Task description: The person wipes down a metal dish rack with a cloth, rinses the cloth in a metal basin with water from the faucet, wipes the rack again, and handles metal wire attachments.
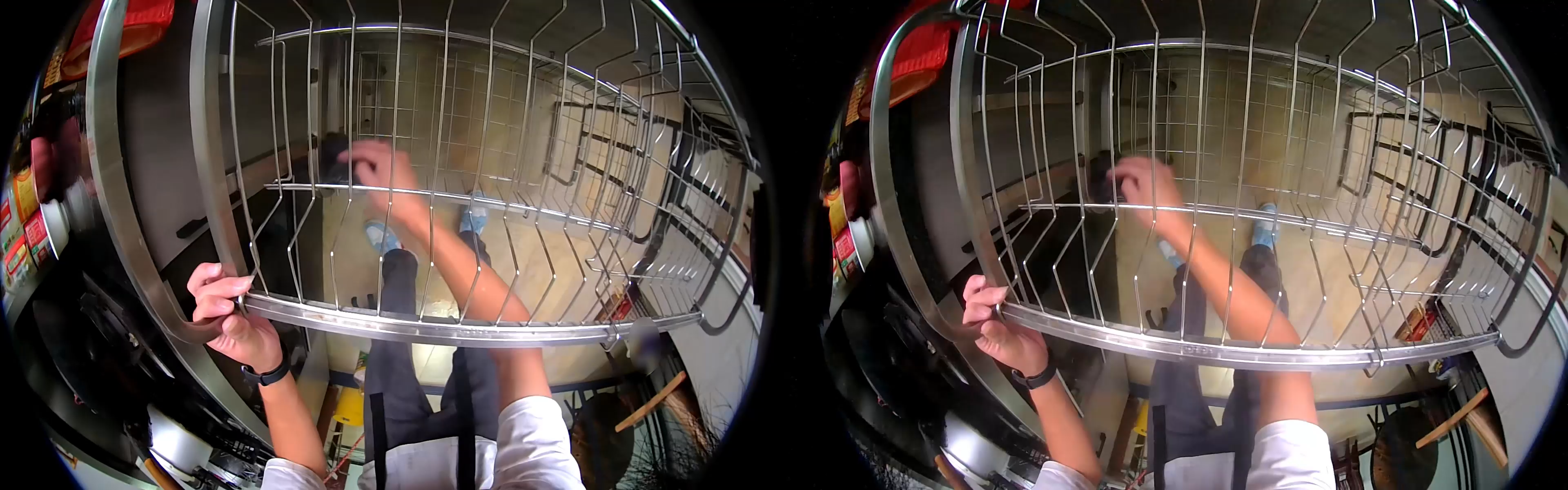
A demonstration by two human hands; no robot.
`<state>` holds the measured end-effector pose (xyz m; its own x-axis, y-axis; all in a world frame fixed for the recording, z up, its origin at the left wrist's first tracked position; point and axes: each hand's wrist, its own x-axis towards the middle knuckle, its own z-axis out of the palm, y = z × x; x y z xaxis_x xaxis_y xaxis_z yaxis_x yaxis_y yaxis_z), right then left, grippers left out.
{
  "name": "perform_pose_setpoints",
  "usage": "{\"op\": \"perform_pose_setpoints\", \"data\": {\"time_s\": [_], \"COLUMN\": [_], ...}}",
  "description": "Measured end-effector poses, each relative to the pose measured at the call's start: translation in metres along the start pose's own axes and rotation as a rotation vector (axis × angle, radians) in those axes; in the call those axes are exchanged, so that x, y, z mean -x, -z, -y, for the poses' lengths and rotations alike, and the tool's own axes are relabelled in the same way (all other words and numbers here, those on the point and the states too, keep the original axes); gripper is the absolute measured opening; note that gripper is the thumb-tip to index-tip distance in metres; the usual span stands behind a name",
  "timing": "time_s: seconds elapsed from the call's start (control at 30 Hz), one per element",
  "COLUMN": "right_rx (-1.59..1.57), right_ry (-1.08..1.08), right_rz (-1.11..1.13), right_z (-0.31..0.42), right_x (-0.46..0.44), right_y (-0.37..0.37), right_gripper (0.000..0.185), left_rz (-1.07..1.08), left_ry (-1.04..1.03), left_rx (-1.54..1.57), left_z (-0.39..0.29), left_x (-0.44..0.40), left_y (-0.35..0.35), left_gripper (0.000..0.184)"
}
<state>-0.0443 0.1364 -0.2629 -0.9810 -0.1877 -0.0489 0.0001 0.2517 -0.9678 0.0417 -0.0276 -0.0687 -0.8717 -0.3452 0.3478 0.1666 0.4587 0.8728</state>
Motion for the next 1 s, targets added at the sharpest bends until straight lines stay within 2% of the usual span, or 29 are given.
{"op": "perform_pose_setpoints", "data": {"time_s": [0.03, 0.1, 0.17, 0.2, 0.27, 0.33, 0.4, 0.47, 0.5, 0.57, 0.63, 0.77, 0.83, 0.87, 0.97, 1.0], "right_rx": [0.008, -0.309, -0.348, -0.343, -0.399, -0.248, -0.009, 0.29, 0.28, 0.41, 0.792, 0.988, 1.064, 1.061, 0.738, 0.703], "right_ry": [0.005, -0.125, -0.239, -0.234, -0.134, 0.168, 0.097, 0.124, 0.011, 0.1, 0.113, 0.282, 0.434, 0.433, 0.147, 0.033], "right_rz": [0.005, -0.198, -0.34, -0.334, -0.528, -0.572, -0.347, -0.346, -0.399, -0.487, -0.303, -0.546, -0.533, -0.537, -0.587, -0.694], "right_z": [0.004, 0.009, 0.03, 0.035, 0.039, 0.029, 0.001, -0.041, -0.042, -0.057, -0.037, -0.085, -0.09, -0.097, -0.116, -0.115], "right_x": [-0.007, -0.037, -0.071, -0.086, -0.12, -0.147, -0.166, -0.176, -0.174, -0.167, -0.145, -0.105, -0.091, -0.081, -0.038, -0.025], "right_y": [0.013, 0.037, 0.063, 0.066, 0.066, 0.054, 0.043, 0.028, 0.03, 0.049, 0.112, 0.233, 0.284, 0.309, 0.366, 0.371], "right_gripper": [0.026, 0.028, 0.028, 0.028, 0.023, 0.027, 0.031, 0.028, 0.029, 0.028, 0.035, 0.032, 0.03, 0.03, 0.028, 0.027], "left_rz": [-0.009, -0.006, -0.022, 0.007, 0.041, 0.001, -0.027, -0.027, -0.03, -0.023, -0.001, -0.038, -0.023, -0.033, -0.046, -0.049], "left_ry": [0.001, 0.009, 0.004, 0.029, 0.046, -0.002, -0.003, 0.017, 0.028, 0.028, 0.041, 0.044, 0.033, 0.044, 0.07, 0.076], "left_rx": [0.005, 0.032, 0.018, 0.013, 0.011, -0.028, -0.018, 0.006, 0.018, 0.019, 0.011, 0.006, 0.017, 0.036, 0.065, 0.08], "left_z": [0.0, 0.001, 0.0, -0.001, -0.001, 0.0, -0.001, 0.002, 0.002, 0.0, 0.0, -0.004, -0.003, -0.004, -0.005, -0.004], "left_x": [0.001, 0.0, 0.002, 0.003, 0.003, 0.002, 0.004, 0.009, 0.009, 0.011, 0.013, 0.013, 0.014, 0.015, 0.017, 0.016], "left_y": [0.001, 0.002, 0.005, 0.007, 0.008, 0.003, -0.003, -0.002, -0.003, -0.005, 0.003, -0.006, -0.006, -0.009, -0.007, -0.007], "left_gripper": [0.039, 0.04, 0.04, 0.04, 0.04, 0.039, 0.04, 0.04, 0.04, 0.039, 0.038, 0.036, 0.033, 0.032, 0.031, 0.031]}}
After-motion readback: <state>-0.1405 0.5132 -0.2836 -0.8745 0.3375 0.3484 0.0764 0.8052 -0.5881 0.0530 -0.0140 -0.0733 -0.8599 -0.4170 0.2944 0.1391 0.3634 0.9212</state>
